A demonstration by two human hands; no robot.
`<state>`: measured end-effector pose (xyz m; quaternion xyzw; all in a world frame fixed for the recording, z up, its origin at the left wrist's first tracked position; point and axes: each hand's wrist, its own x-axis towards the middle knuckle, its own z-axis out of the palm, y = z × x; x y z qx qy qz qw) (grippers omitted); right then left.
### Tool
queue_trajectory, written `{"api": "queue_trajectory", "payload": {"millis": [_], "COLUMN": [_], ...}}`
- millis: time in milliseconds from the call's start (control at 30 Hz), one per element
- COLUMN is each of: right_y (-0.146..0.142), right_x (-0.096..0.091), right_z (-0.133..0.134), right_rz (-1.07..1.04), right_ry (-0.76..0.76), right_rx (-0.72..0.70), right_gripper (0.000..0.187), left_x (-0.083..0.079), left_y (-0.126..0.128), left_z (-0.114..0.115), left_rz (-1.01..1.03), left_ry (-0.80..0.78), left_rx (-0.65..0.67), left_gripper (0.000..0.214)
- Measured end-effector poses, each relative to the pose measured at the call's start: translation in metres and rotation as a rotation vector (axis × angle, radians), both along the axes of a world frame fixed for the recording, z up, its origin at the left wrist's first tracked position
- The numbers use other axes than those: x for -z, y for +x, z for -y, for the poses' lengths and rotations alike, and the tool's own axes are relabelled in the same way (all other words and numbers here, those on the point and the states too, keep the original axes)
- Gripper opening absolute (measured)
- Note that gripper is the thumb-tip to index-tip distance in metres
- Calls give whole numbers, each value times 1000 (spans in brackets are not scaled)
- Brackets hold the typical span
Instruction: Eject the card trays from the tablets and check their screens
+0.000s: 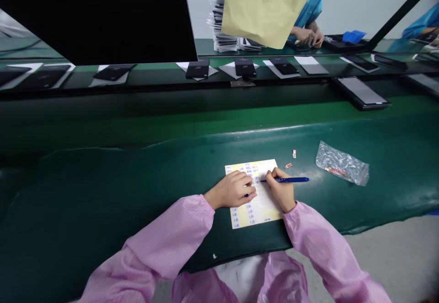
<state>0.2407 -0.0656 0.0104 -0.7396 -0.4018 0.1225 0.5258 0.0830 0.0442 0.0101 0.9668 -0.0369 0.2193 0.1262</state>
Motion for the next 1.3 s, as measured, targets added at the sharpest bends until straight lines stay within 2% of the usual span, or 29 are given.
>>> {"api": "queue_trajectory", "payload": {"millis": [400,800,1033,1300], "right_y": [-2,0,1,0], "right_x": [-2,0,1,1], "right_z": [-1,-1,0,-1], "right_rz": [-11,-18,-14,-12], "right_ry": [-14,-15,6,-11], "right_rx": [-42,-28,35,6], "right_gripper": [38,36,36,37], "left_x": [-1,0,1,-1], "left_y": [0,0,0,0], "left_z": [0,0,0,0], "left_rz": [12,5,2,4], "left_ry": [-5,3,3,0], "left_rx": [-6,-2,-2,0], "left_gripper": [29,28,27,28]}}
